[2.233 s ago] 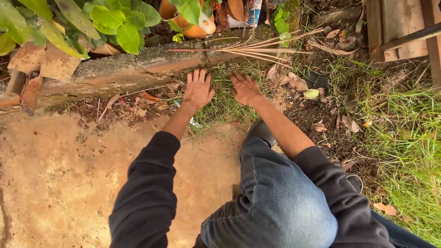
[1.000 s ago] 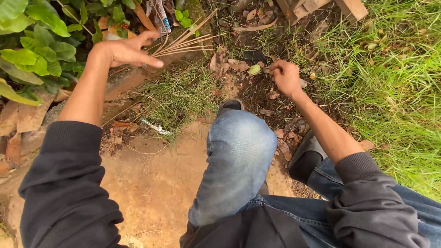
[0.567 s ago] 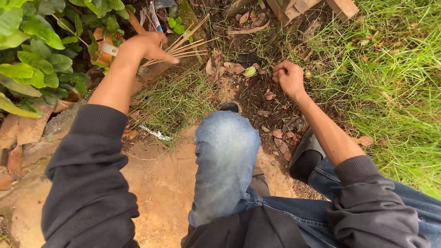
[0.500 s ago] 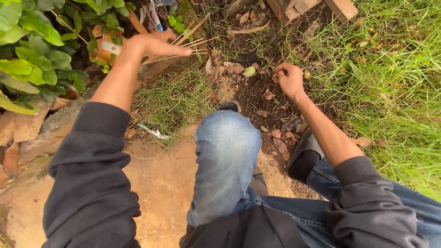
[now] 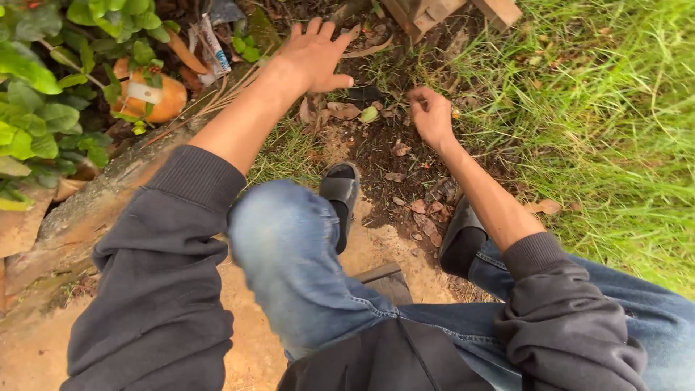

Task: The person is sitting on a low seat and pulling weeds and grass from a patch of soil by hand.

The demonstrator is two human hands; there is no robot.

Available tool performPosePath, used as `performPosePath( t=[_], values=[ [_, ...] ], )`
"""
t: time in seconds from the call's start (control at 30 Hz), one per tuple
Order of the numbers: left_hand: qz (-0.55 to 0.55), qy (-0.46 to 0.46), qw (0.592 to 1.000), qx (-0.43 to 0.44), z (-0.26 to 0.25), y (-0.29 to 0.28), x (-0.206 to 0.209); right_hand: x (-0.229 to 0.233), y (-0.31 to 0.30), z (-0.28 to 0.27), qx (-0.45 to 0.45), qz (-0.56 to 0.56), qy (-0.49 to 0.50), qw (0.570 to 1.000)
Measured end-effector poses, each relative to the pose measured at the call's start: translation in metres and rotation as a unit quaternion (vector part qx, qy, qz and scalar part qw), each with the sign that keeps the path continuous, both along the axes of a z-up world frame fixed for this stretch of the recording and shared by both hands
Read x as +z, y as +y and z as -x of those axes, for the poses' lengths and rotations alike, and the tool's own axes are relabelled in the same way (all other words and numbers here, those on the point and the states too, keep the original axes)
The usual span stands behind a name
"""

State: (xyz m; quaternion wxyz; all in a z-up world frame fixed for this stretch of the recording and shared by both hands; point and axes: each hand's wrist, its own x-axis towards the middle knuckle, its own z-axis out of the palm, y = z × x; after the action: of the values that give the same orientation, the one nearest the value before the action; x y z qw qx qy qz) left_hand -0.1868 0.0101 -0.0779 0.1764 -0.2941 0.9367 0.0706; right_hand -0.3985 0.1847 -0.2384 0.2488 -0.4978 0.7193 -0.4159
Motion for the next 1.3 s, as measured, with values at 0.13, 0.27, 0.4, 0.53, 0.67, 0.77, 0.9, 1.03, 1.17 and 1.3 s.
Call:
performPosePath(
  t=[0.13,0.27,0.4,0.53,0.67,0.77,0.9,1.03,1.17,1.3],
  values=[
    [0.092,0.045,0.992,-0.073,0.056,0.008,-0.015,-0.023,0.007,0.011,-0.051,0.029,-0.018,0.998],
    [0.134,0.055,0.982,-0.120,0.112,0.023,-0.035,-0.034,0.023,0.011,-0.078,0.051,-0.086,0.992],
    [0.110,0.079,0.975,-0.174,0.156,0.069,-0.039,-0.063,0.039,0.022,-0.163,0.004,-0.102,0.981],
    [0.042,0.149,0.962,-0.225,0.197,0.129,-0.066,-0.058,0.075,0.025,-0.243,-0.071,-0.169,0.953],
    [-0.065,0.277,0.921,-0.264,0.246,0.174,-0.155,-0.147,0.110,0.060,-0.308,-0.099,-0.326,0.888],
    [-0.126,0.272,0.919,-0.257,0.264,0.213,-0.187,-0.165,0.137,0.083,-0.373,-0.104,-0.345,0.855],
    [-0.197,0.240,0.932,-0.186,0.257,0.239,-0.168,-0.178,0.172,0.108,-0.459,-0.113,-0.367,0.801],
    [-0.411,0.204,0.887,0.057,0.266,0.233,-0.234,-0.191,0.199,0.138,-0.561,-0.105,-0.384,0.725],
    [-0.441,0.272,0.852,0.076,0.273,0.224,-0.315,-0.186,0.215,0.156,-0.521,-0.009,-0.405,0.751],
    [-0.421,0.275,0.862,0.064,0.252,0.239,-0.329,-0.130,0.193,0.144,-0.456,-0.006,-0.444,0.771]
  ],
)
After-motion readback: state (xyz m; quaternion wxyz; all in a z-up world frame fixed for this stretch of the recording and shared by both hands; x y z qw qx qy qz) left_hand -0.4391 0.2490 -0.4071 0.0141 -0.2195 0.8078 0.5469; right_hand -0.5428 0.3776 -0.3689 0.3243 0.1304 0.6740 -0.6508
